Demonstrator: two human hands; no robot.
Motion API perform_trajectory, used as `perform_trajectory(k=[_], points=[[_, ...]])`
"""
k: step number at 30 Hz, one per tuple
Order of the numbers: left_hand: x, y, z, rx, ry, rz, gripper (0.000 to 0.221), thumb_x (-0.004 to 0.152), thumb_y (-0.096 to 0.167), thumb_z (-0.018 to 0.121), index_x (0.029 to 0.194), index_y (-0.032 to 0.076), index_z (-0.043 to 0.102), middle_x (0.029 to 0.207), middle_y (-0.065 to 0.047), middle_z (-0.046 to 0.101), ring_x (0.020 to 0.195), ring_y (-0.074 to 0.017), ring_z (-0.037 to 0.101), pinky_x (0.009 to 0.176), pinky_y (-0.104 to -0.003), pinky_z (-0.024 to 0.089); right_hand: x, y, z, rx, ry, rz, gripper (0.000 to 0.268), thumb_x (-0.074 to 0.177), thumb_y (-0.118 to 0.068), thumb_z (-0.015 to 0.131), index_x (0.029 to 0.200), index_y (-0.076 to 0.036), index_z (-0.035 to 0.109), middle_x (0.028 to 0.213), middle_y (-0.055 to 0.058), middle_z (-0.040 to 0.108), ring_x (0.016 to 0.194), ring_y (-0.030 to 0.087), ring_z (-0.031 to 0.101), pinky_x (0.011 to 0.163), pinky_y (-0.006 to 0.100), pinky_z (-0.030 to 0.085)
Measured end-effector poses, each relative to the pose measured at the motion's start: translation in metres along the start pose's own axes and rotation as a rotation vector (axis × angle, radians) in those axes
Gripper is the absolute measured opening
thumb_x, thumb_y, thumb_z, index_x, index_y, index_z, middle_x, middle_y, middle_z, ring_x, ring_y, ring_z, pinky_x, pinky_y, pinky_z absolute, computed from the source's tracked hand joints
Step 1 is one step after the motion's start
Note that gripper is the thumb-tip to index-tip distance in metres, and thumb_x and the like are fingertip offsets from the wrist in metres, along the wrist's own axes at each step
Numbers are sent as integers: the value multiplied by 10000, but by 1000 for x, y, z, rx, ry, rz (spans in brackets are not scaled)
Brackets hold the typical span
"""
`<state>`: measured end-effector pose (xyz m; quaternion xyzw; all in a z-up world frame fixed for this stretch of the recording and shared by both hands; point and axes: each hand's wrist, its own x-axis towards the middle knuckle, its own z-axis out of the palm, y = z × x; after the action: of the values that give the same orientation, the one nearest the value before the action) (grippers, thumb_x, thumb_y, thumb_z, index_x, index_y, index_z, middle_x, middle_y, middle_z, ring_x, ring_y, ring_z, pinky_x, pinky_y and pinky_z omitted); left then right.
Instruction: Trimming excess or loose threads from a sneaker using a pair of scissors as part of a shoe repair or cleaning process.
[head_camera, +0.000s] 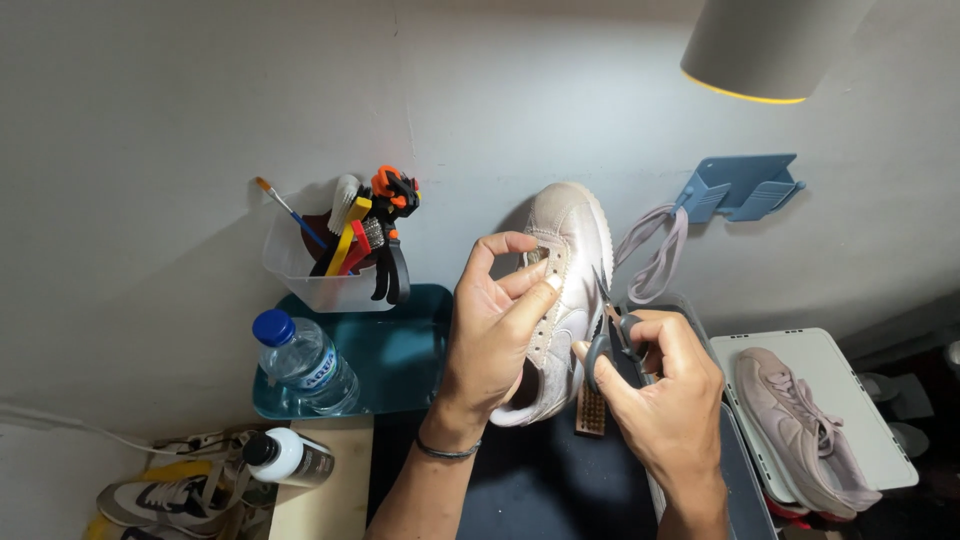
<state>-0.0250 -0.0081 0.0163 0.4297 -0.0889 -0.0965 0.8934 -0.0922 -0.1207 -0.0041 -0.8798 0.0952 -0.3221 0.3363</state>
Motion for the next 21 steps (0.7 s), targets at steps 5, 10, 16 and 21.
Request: perform_trajectory(k=[5, 10, 16, 21], points=[[0, 3, 4, -11, 5, 7, 259, 713, -60, 482, 932, 59, 415, 771, -217, 587, 468, -119, 483, 413, -220, 403, 2, -1, -5, 9, -29, 59, 290, 610, -262, 705, 676, -97, 476, 689, -29, 536, 495, 110, 359, 486, 239, 332], [1, -1, 3, -35, 5, -17, 269, 712, -82, 469, 936, 55, 411, 769, -224, 586, 429, -115, 462, 378, -216, 375, -1, 10, -1, -21, -2, -71, 326, 614, -226, 691, 669, -72, 409, 667, 16, 414, 555, 147, 377, 508, 262, 327], [1, -1, 4, -8, -14, -30, 271, 718, -78, 469, 946, 60, 419, 729, -195, 576, 436, -108, 458, 392, -209, 370, 1, 13, 1, -1, 53, -134, 324, 623, -169, 695, 711, -58, 404, 705, 46, 434, 625, 168, 411, 567, 268, 353], [2, -1, 5, -8, -40, -30, 278, 728, -87, 460, 959, 53, 390, 723, -201, 580, 420, -138, 473, 383, -241, 405, 3, 14, 6, 7, 96, -164, 261, 606, -87, 653, 715, -45, 420, 673, 51, 419, 623, 177, 410, 585, 274, 347]])
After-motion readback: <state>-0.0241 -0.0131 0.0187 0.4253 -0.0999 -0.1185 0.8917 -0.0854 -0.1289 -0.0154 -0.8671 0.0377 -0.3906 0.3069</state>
